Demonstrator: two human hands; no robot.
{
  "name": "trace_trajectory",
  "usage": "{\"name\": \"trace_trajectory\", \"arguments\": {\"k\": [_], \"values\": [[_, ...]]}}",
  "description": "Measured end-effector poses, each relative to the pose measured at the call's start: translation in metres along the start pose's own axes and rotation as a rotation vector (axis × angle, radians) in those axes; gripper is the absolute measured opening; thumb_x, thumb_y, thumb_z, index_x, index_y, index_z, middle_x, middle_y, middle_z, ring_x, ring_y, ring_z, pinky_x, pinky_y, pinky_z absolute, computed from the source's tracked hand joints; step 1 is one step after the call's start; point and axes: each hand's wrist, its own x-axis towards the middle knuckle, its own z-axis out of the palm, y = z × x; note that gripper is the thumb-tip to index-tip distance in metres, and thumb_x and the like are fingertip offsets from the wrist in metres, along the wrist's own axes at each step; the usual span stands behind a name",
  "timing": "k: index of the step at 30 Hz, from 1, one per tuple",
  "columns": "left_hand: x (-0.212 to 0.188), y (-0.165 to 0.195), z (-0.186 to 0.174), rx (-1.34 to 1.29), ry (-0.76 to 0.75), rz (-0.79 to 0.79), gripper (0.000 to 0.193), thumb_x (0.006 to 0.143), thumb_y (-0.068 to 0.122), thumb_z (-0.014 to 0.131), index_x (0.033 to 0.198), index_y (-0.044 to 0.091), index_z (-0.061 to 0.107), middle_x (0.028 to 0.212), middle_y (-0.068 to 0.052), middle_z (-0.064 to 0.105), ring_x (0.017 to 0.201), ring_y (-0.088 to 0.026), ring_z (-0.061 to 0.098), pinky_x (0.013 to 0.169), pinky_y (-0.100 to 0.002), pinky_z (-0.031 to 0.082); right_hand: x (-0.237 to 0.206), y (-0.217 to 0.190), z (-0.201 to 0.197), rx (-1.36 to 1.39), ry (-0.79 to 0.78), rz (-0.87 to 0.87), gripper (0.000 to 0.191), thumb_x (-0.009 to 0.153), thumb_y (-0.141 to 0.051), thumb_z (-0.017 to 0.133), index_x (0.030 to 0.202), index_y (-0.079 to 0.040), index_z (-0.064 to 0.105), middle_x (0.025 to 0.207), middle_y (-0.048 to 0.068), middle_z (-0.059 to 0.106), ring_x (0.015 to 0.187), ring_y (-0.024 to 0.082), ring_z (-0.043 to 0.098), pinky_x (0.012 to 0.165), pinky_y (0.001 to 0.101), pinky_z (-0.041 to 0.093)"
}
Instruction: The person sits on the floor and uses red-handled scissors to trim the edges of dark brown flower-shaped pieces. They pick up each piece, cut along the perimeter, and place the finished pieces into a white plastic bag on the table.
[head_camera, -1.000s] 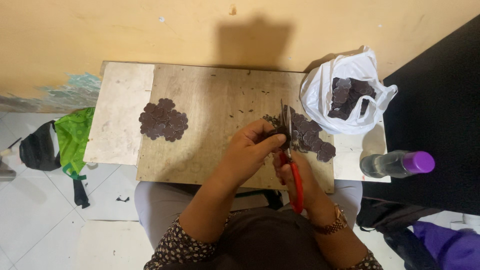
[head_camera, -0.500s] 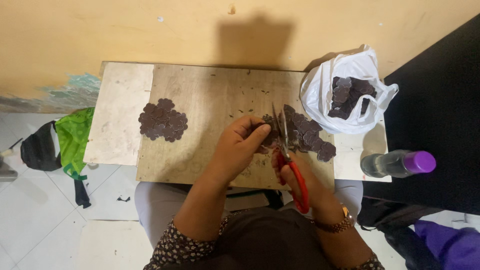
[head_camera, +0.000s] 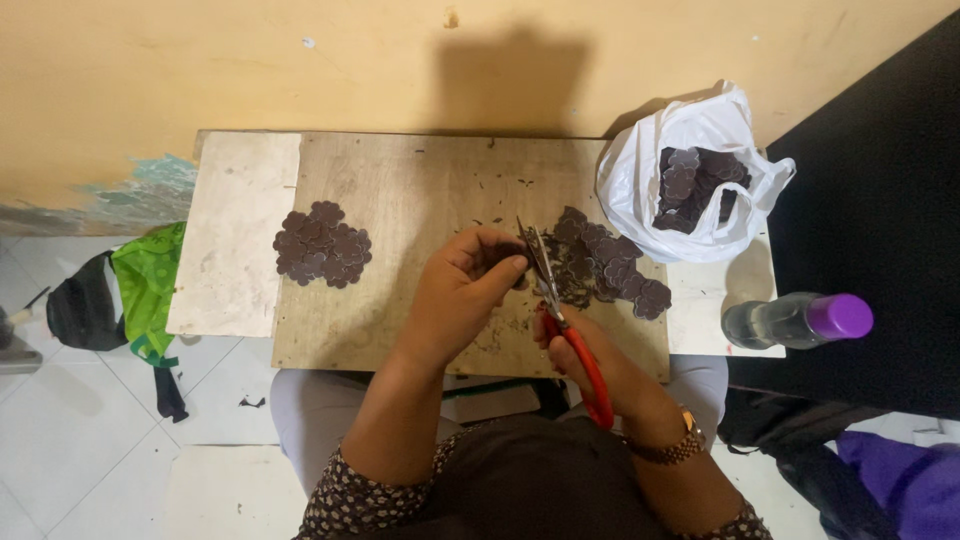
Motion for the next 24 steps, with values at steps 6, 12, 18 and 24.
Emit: {"name": "trace_trajectory", "arguments": {"k": [6, 12, 18, 24], "values": [[0.000, 0.002, 0.003, -0.093, 0.003, 0.061, 0.020, 0.094, 0.001, 0.071, 0.112, 0.001, 0.062, 0.101, -0.004, 0.072, 0.092, -0.008, 0.068, 0.083, -0.023, 0.058, 0.000, -0.002, 0.002, 0.028, 0.000, 0.018, 0.056, 0.097, -0.060, 0.053, 0.113, -0.007, 0.057, 0.093, 0.000, 0.053, 0.077, 0.010, 0.048, 0.067, 0.0263, 0.046], [-0.003, 0.007, 0.010, -0.105, 0.063, 0.062, 0.019, 0.093, -0.001, 0.072, 0.109, 0.000, 0.062, 0.098, -0.006, 0.072, 0.088, -0.009, 0.068, 0.079, -0.024, 0.057, 0.003, 0.002, 0.002, 0.032, -0.003, 0.001, 0.057, 0.097, -0.062, 0.051, 0.113, -0.007, 0.056, 0.091, 0.000, 0.053, 0.076, 0.009, 0.048, 0.066, 0.0256, 0.045], [-0.006, 0.009, 0.016, -0.108, 0.104, 0.065, 0.017, 0.093, -0.001, 0.071, 0.107, 0.001, 0.061, 0.097, -0.006, 0.072, 0.086, -0.009, 0.067, 0.077, -0.023, 0.057, 0.004, 0.002, 0.006, 0.070, 0.020, -0.012, 0.055, 0.098, -0.061, 0.052, 0.107, -0.007, 0.057, 0.082, -0.002, 0.050, 0.069, 0.008, 0.047, 0.060, 0.0249, 0.044], [-0.005, 0.006, 0.018, -0.184, 0.086, 0.090, 0.018, 0.093, -0.003, 0.071, 0.108, 0.000, 0.060, 0.098, -0.007, 0.071, 0.087, -0.010, 0.067, 0.078, -0.024, 0.058, 0.007, 0.001, 0.007, 0.097, 0.032, -0.014, 0.054, 0.097, -0.061, 0.052, 0.102, -0.007, 0.055, 0.077, -0.004, 0.047, 0.064, 0.008, 0.046, 0.056, 0.0246, 0.043]]}}
